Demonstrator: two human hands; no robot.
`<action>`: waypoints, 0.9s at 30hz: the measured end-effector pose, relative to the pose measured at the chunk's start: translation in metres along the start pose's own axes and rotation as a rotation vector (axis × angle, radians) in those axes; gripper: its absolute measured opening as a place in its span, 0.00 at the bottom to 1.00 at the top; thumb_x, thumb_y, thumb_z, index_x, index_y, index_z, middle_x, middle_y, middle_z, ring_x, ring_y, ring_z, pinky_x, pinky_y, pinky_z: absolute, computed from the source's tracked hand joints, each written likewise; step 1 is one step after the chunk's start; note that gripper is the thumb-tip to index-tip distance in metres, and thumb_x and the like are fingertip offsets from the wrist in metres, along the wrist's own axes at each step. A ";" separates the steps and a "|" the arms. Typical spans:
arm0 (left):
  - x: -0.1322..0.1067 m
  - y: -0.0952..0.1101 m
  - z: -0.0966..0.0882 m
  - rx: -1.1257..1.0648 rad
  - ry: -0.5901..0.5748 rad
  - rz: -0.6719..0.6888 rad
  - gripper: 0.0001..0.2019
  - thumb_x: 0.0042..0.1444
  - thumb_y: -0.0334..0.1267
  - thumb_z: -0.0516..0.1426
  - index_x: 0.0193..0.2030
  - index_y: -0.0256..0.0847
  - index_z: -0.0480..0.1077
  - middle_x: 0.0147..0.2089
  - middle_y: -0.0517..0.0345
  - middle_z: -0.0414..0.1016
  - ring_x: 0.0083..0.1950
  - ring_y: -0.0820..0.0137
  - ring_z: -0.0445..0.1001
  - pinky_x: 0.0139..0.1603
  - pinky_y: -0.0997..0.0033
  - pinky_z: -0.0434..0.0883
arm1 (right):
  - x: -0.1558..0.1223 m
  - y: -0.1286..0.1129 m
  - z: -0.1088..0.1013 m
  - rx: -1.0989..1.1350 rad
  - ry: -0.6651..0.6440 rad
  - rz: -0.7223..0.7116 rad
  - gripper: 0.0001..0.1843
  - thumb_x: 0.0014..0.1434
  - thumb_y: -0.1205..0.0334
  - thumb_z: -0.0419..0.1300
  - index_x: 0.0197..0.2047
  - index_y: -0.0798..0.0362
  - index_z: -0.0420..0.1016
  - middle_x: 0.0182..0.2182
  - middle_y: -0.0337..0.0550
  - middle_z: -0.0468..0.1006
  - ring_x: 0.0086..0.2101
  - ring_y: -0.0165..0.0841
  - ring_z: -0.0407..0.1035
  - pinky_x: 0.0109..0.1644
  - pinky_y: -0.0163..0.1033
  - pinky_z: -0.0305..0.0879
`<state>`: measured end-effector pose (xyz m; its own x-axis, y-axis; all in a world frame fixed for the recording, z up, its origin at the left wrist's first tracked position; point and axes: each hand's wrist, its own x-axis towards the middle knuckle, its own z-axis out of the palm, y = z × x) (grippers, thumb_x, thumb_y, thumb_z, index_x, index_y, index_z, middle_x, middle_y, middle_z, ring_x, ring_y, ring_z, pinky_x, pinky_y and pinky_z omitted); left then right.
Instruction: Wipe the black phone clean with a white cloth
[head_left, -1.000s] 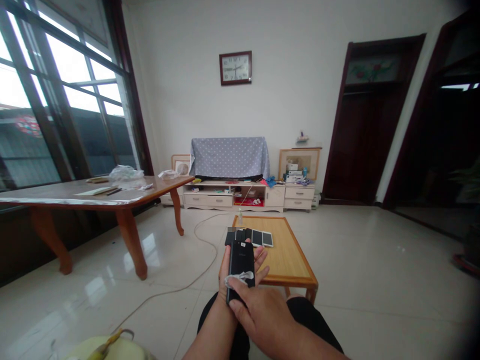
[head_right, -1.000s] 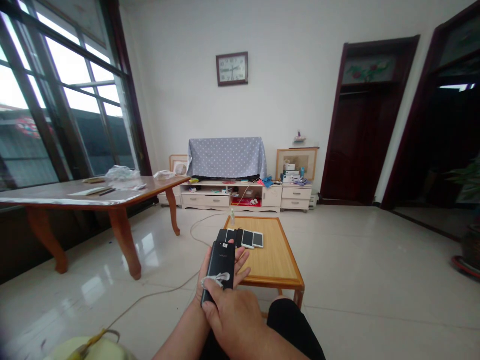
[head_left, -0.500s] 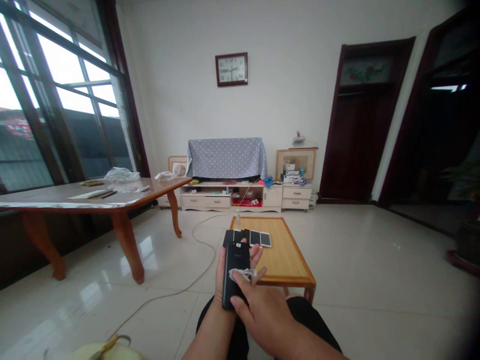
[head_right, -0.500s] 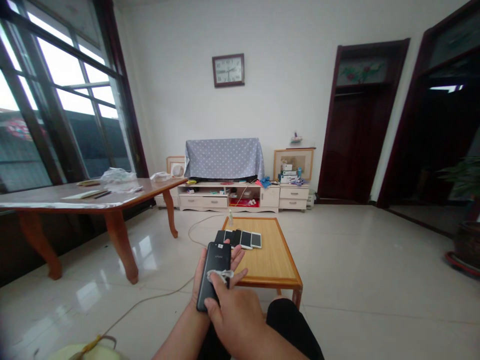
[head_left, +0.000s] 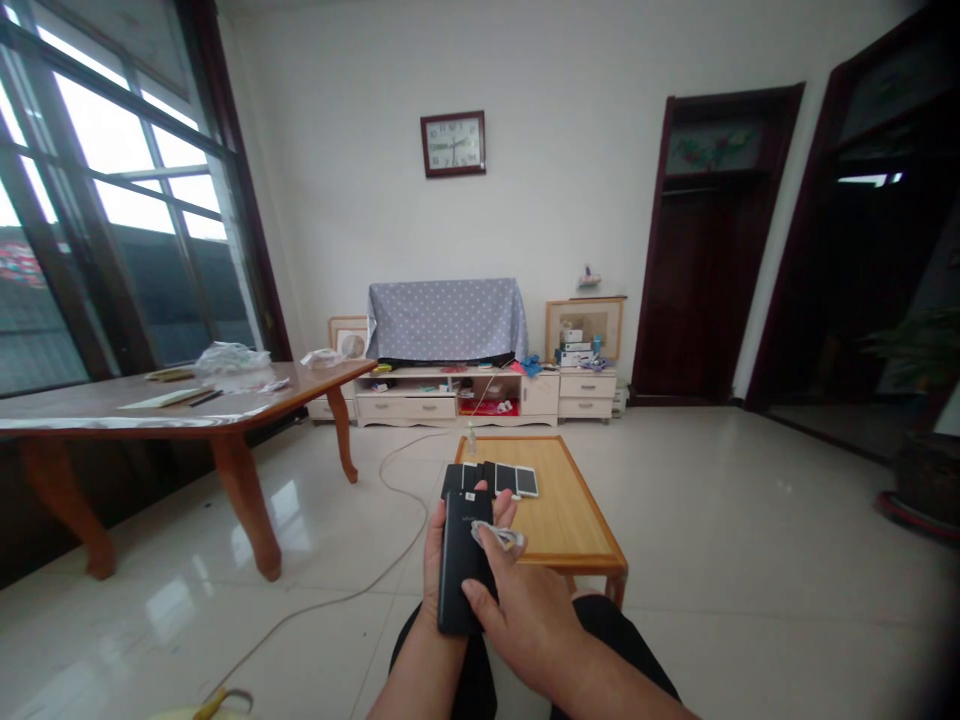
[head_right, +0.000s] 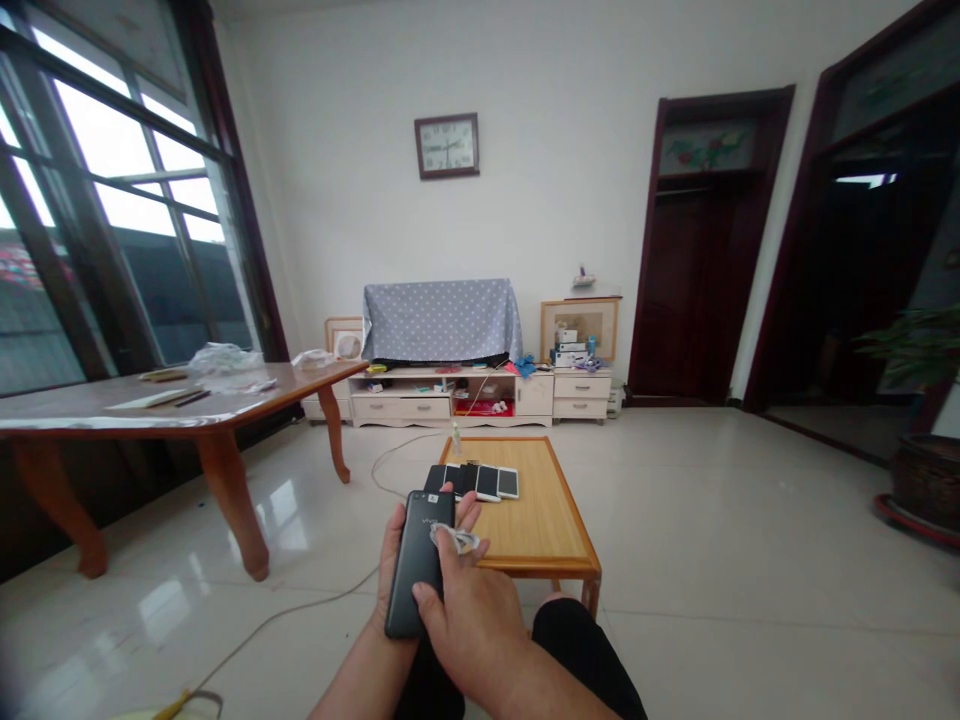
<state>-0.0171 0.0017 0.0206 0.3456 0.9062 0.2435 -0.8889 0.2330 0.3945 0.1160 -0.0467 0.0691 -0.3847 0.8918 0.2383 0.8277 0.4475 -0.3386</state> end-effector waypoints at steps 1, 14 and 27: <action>0.000 0.000 0.000 0.004 0.000 0.000 0.36 0.63 0.63 0.47 0.73 0.50 0.52 0.73 0.45 0.61 0.74 0.48 0.57 0.71 0.35 0.54 | -0.001 -0.001 0.000 0.002 0.001 0.000 0.35 0.69 0.43 0.49 0.74 0.46 0.51 0.53 0.58 0.79 0.46 0.51 0.77 0.44 0.48 0.67; 0.004 -0.004 -0.004 -0.001 -0.047 0.011 0.35 0.63 0.63 0.47 0.72 0.51 0.55 0.73 0.47 0.60 0.75 0.50 0.55 0.73 0.37 0.49 | 0.006 0.000 -0.005 0.030 0.065 0.026 0.35 0.68 0.44 0.50 0.72 0.50 0.55 0.50 0.57 0.80 0.45 0.51 0.77 0.44 0.49 0.68; 0.007 0.012 -0.005 -0.014 -0.115 0.037 0.34 0.65 0.62 0.43 0.74 0.49 0.51 0.77 0.47 0.52 0.78 0.55 0.44 0.75 0.39 0.41 | -0.028 -0.001 0.011 0.137 -0.025 -0.147 0.32 0.67 0.52 0.52 0.71 0.50 0.57 0.53 0.52 0.80 0.47 0.46 0.77 0.48 0.45 0.69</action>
<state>-0.0271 0.0131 0.0223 0.3444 0.8679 0.3579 -0.9052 0.2060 0.3716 0.1217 -0.0717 0.0529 -0.5085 0.8171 0.2717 0.6995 0.5760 -0.4229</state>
